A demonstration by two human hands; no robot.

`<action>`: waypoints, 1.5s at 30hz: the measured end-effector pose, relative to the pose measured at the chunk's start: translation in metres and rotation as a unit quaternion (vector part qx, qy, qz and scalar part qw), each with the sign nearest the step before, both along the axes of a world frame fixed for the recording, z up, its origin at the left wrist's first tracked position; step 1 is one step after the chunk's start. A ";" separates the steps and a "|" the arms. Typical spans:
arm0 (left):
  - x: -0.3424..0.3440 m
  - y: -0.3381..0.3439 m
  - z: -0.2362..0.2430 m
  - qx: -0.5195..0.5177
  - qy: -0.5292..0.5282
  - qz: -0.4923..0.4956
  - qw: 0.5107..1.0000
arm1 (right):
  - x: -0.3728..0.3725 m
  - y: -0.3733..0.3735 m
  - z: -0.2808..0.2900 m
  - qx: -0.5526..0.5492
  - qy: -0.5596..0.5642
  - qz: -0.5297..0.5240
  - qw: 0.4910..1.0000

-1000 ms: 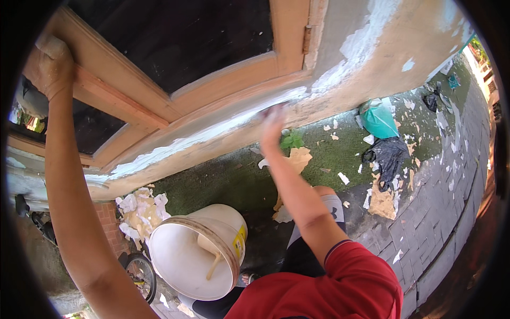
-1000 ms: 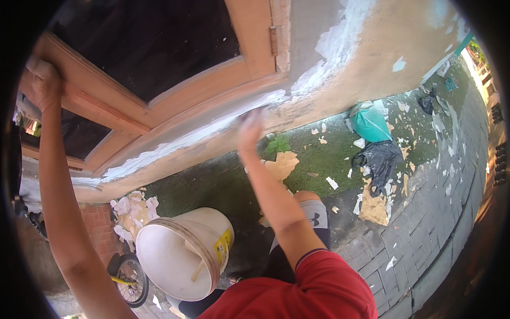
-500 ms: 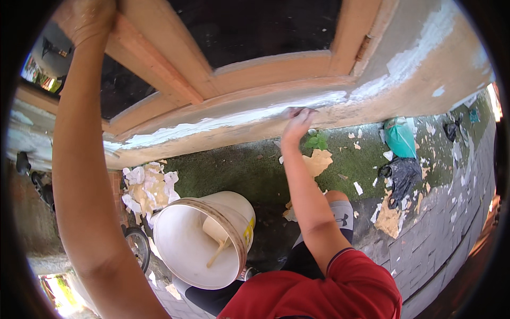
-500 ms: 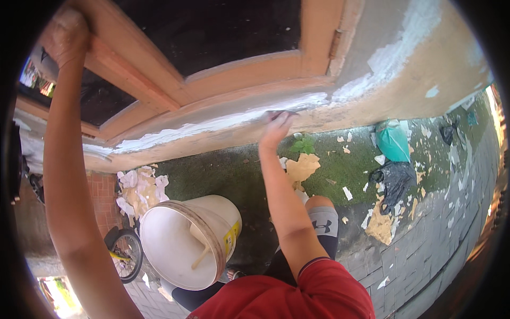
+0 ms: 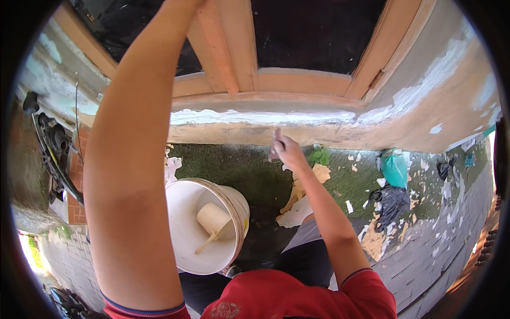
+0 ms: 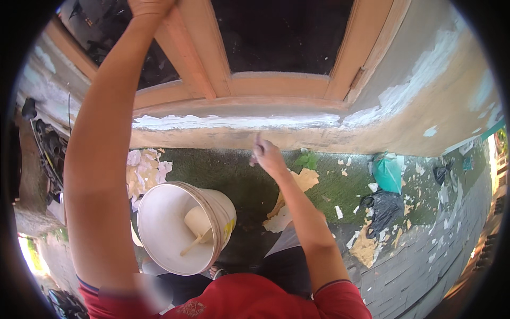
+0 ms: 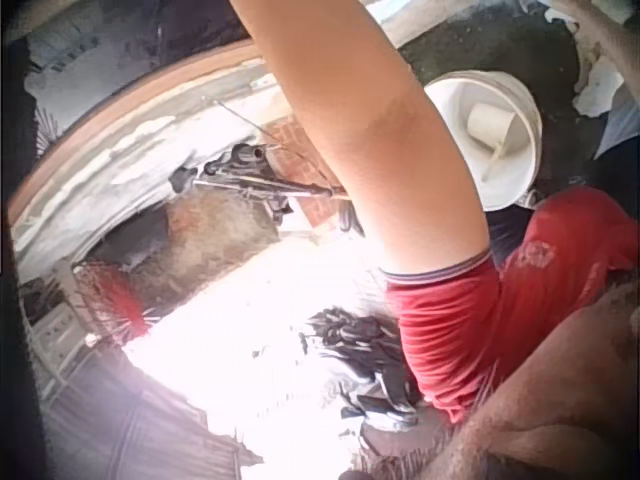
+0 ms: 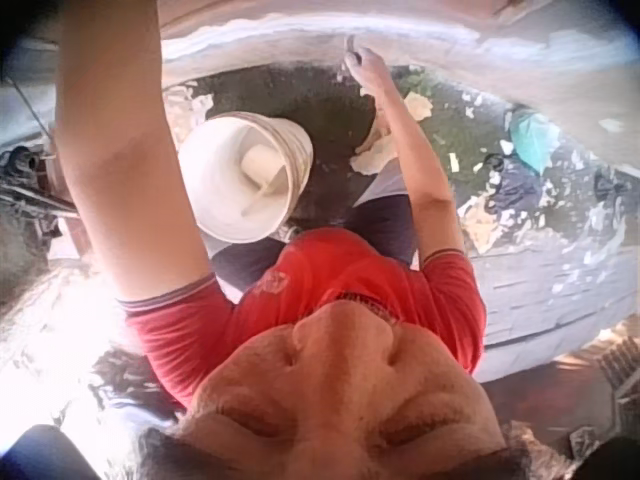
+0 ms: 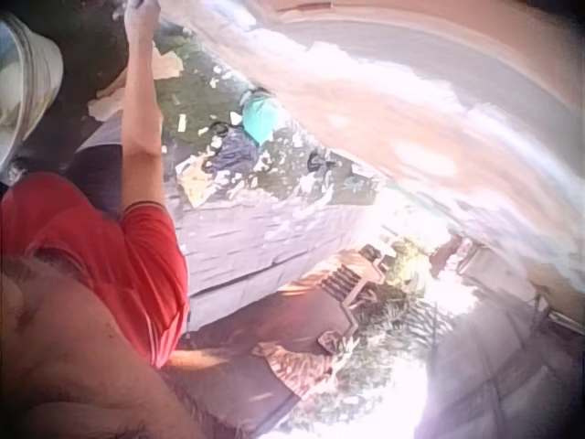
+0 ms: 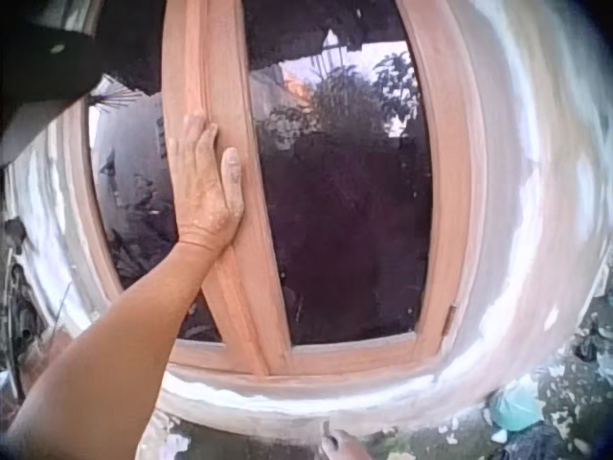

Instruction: The person patches a wall near a window frame using a scraper to apply a white filler material and then smoothing it by hand.

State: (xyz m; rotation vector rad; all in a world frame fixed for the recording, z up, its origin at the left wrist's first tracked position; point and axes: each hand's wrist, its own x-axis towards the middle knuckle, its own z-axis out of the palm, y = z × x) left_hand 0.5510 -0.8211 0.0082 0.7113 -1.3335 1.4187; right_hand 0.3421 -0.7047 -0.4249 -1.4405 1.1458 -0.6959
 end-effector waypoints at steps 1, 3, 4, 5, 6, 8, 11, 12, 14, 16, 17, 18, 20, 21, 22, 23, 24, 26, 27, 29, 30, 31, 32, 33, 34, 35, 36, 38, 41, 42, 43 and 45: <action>0.002 0.006 0.002 0.026 0.005 -0.004 1.000 | -0.013 0.010 0.017 -0.041 0.050 -0.019 0.998; -0.002 0.021 0.006 0.056 0.007 -0.018 0.998 | -0.041 0.019 0.033 -0.136 0.124 -0.057 0.981; -0.007 0.024 0.001 0.074 0.015 -0.035 0.997 | -0.060 0.014 0.023 -0.185 0.155 -0.080 0.967; -0.010 0.026 -0.001 0.104 0.025 -0.047 0.993 | -0.077 0.008 0.015 -0.232 0.186 -0.101 0.949; -0.010 0.031 0.000 0.119 0.023 -0.055 0.991 | -0.083 0.006 0.023 -0.230 0.182 -0.082 0.952; -0.002 0.049 0.003 0.157 0.018 -0.059 0.986 | -0.080 0.003 0.045 -0.221 0.168 -0.034 0.960; -0.004 0.076 -0.037 0.135 0.082 -0.101 0.982 | -0.065 -0.004 0.070 -0.285 0.121 -0.002 0.951; -0.016 0.079 -0.059 0.063 0.122 -0.141 0.980 | -0.060 -0.004 0.081 -0.307 0.105 0.002 0.946; -0.043 0.104 -0.126 0.275 0.270 -0.225 0.895 | -0.057 -0.008 0.102 -0.274 0.115 0.023 0.955; -0.065 0.114 -0.189 0.304 0.349 -0.237 0.854 | -0.052 -0.022 0.119 -0.325 0.062 0.055 0.942; -0.075 0.112 -0.240 0.350 0.431 -0.212 0.804 | -0.043 -0.025 0.128 -0.311 0.044 0.069 0.947; -0.090 0.117 -0.274 0.391 0.510 -0.198 0.740 | -0.044 -0.028 0.139 -0.298 0.036 0.073 0.951; -0.106 0.147 -0.290 0.551 0.591 -0.422 0.411 | -0.066 -0.034 0.148 -0.274 0.050 0.073 0.958; -0.115 0.159 -0.304 0.545 0.573 -0.422 0.444 | -0.064 -0.035 0.146 -0.263 0.060 0.082 0.960; -0.121 0.165 -0.315 0.535 0.553 -0.424 0.477 | -0.061 -0.033 0.148 -0.254 0.070 0.089 0.960; -0.115 0.170 -0.325 0.546 0.558 -0.427 0.456 | -0.051 -0.028 0.146 -0.292 0.088 0.097 0.947; -0.110 0.174 -0.336 0.557 0.563 -0.432 0.432 | -0.047 -0.023 0.146 -0.288 0.103 0.107 0.946; -0.113 0.176 -0.343 0.551 0.582 -0.452 0.392 | -0.045 -0.018 0.150 -0.283 0.129 0.127 0.942; -0.117 0.175 -0.346 0.532 0.598 -0.468 0.374 | -0.048 -0.016 0.154 -0.290 0.163 0.128 0.934; -0.116 0.178 -0.357 0.495 0.626 -0.450 0.402 | -0.051 -0.014 0.174 -0.558 0.245 0.055 0.791; -0.120 0.177 -0.368 0.475 0.635 -0.418 0.443 | -0.057 -0.030 0.184 -0.521 0.143 0.002 0.841; -0.114 0.181 -0.380 0.455 0.646 -0.373 0.487 | -0.059 -0.036 0.228 -0.629 0.235 -0.062 0.738; -0.120 0.183 -0.383 0.460 0.673 -0.306 0.491 | -0.071 -0.048 0.257 -0.749 0.167 -0.168 0.619; -0.122 0.185 -0.386 0.462 0.698 -0.236 0.494 | -0.088 -0.062 0.293 -0.778 0.140 -0.213 0.574; -0.125 0.185 -0.389 0.463 0.719 -0.166 0.492 | -0.113 -0.070 0.335 -0.786 0.177 -0.226 0.547; -0.124 0.184 -0.396 0.422 0.741 -0.171 0.493 | -0.127 -0.087 0.361 -0.766 0.194 -0.340 0.510; -0.124 0.182 -0.398 0.409 0.767 -0.162 0.467 | -0.145 -0.104 0.391 -0.772 0.173 -0.362 0.492; -0.136 0.172 -0.400 0.389 0.813 -0.159 0.403 | -0.167 -0.118 0.433 -0.762 0.177 -0.426 0.454; -0.127 0.148 -0.422 0.159 0.847 -0.357 0.360 | -0.170 -0.159 0.441 -0.749 0.199 -0.436 0.458; -0.117 0.140 -0.433 0.159 0.839 -0.326 0.405 | -0.172 -0.168 0.440 -0.751 0.216 -0.445 0.437; -0.103 0.131 -0.443 0.158 0.828 -0.293 0.451 | -0.172 -0.175 0.441 -0.752 0.230 -0.455 0.417; -0.088 0.114 -0.449 0.158 0.828 -0.213 0.494 | -0.170 -0.172 0.439 -0.762 0.234 -0.459 0.392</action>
